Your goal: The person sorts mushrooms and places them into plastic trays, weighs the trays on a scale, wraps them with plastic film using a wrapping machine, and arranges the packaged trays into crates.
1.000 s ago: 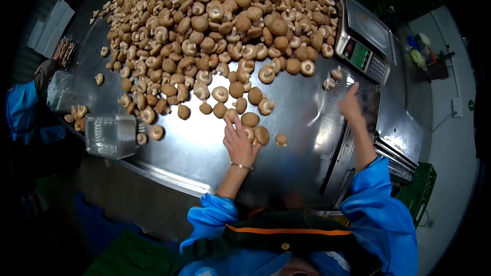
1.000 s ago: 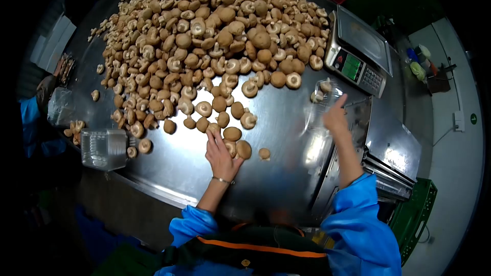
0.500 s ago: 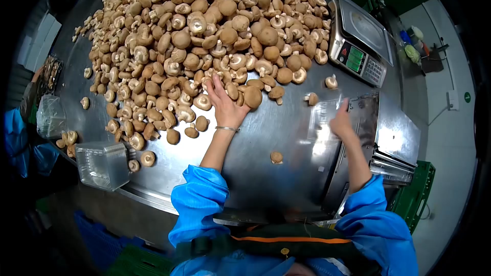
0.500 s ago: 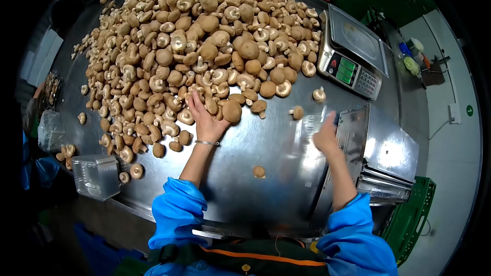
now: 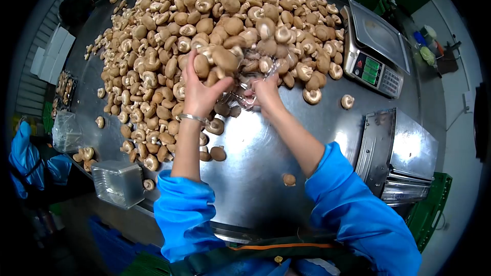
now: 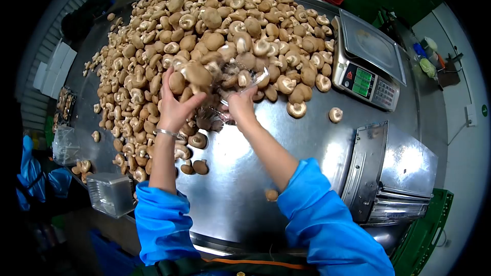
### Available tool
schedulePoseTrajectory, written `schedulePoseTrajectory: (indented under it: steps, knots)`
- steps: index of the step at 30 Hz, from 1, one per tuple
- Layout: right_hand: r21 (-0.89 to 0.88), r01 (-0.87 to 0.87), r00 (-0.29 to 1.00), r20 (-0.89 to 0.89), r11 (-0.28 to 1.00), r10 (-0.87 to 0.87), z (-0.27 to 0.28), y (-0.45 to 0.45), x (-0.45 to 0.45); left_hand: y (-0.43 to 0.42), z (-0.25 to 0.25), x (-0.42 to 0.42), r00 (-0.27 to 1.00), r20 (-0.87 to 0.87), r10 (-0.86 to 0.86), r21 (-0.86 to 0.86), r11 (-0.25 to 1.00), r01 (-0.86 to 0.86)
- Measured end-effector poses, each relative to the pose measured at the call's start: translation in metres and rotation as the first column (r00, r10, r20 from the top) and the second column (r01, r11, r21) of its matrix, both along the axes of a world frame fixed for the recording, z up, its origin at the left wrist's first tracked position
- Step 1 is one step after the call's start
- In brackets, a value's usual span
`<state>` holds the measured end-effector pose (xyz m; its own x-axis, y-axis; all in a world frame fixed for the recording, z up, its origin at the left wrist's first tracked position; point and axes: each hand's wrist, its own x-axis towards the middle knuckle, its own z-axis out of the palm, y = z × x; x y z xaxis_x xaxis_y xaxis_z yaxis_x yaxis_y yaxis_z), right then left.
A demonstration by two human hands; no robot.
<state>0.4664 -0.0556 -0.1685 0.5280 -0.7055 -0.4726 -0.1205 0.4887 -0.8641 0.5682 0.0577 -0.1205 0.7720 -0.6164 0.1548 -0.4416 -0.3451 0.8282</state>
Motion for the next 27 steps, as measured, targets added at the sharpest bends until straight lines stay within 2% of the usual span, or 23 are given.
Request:
schedulePoseTrajectory:
  steps: [2,3,4,5,6,7,8,9,10,12,14,16,17,19,20,21,22,23,24,25,26,27]
  knots:
    - [-0.034,-0.24,0.947,-0.227,0.97,0.226,0.012,-0.018,-0.031,0.003,-0.021,0.009,0.995,0.101,0.004,0.048,0.999,-0.008]
    - [-0.164,-0.166,0.965,-0.23,0.972,0.126,0.021,-0.017,-0.056,0.006,-0.031,0.008,0.984,0.178,-0.002,0.043,0.999,-0.006]
    - [-0.257,-0.273,0.924,-0.339,0.927,0.178,0.023,-0.03,-0.09,0.009,-0.04,0.005,0.968,0.251,-0.001,0.034,0.999,-0.007]
    - [-0.342,-0.216,0.937,-0.337,0.914,0.095,0.027,-0.042,-0.121,0.011,-0.046,0.002,0.963,0.269,0.014,0.027,0.999,-0.022]
    - [-0.583,-0.19,0.929,-0.367,0.79,-0.048,0.012,-0.065,-0.158,0.012,-0.045,0.0,0.955,0.298,0.016,0.062,0.997,-0.036]
    - [-0.69,-0.199,0.9,-0.409,0.696,-0.149,0.021,-0.083,-0.19,0.012,-0.042,-0.003,0.946,0.325,0.017,0.1,0.994,-0.052]
    - [-0.866,-0.39,0.731,-0.498,0.313,-0.466,0.023,-0.093,-0.213,0.011,-0.039,-0.004,0.934,0.356,0.015,0.138,0.988,-0.068]
    - [-0.633,-0.488,0.458,-0.772,0.601,-0.441,0.071,-0.086,-0.211,0.011,-0.035,-0.005,0.917,0.397,0.034,0.169,0.979,-0.11]
    - [-0.556,-0.556,0.348,-0.831,0.618,-0.434,0.071,-0.094,-0.222,0.01,-0.031,-0.004,0.899,0.432,0.077,0.243,0.95,-0.198]
    - [-0.371,-0.567,0.265,-0.928,0.735,-0.263,0.05,-0.105,-0.223,0.007,-0.023,0.003,0.847,0.51,0.147,0.365,0.855,-0.368]
    - [-0.369,-0.563,0.38,-0.91,0.74,-0.166,0.025,-0.089,-0.2,0.005,-0.031,0.026,0.88,0.388,0.274,0.425,0.794,-0.435]
    - [-0.424,-0.579,0.554,-0.832,0.696,-0.045,0.023,-0.073,-0.169,0.01,-0.038,0.051,0.924,0.202,0.326,0.521,0.763,-0.383]
    - [-0.416,-0.445,0.709,-0.704,0.793,0.028,0.021,-0.073,-0.155,0.008,-0.036,0.055,0.924,0.219,0.314,0.572,0.726,-0.383]
    - [-0.42,-0.35,0.814,-0.579,0.837,0.05,0.013,-0.064,-0.131,0.005,-0.033,0.056,0.951,0.2,0.236,0.583,0.751,-0.309]
    - [-0.465,-0.397,0.785,-0.619,0.791,0.03,0.005,-0.054,-0.121,0.006,-0.033,0.053,0.962,0.184,0.2,0.59,0.76,-0.271]
    - [-0.482,-0.36,0.853,-0.517,0.798,0.073,0.0,-0.044,-0.113,0.007,-0.029,0.047,0.969,0.179,0.172,0.561,0.791,-0.243]
    - [-0.495,-0.396,0.869,-0.474,0.774,0.141,-0.001,-0.034,-0.111,0.008,-0.031,0.041,0.96,0.239,0.144,0.519,0.817,-0.251]
    - [-0.51,-0.346,0.917,-0.361,0.787,0.17,-0.01,-0.03,-0.108,0.008,-0.035,0.037,0.972,0.154,0.175,0.391,0.893,-0.223]
    - [-0.466,-0.277,0.951,-0.259,0.84,0.17,-0.016,-0.025,-0.108,0.007,-0.037,0.031,0.979,0.066,0.191,0.254,0.946,-0.202]
    - [-0.411,-0.21,0.975,-0.156,0.887,0.159,-0.021,-0.02,-0.108,0.0,-0.038,0.024,0.963,-0.253,0.089,-0.111,0.986,-0.121]
    - [-0.297,-0.125,0.991,-0.072,0.947,0.109,-0.01,-0.014,-0.109,-0.008,-0.044,0.016,0.863,-0.5,-0.073,-0.168,0.986,-0.014]
    - [-0.175,-0.042,0.999,0.005,0.984,0.044,-0.004,-0.011,-0.11,-0.016,-0.044,0.0,0.946,-0.323,-0.018,0.066,0.997,0.042]
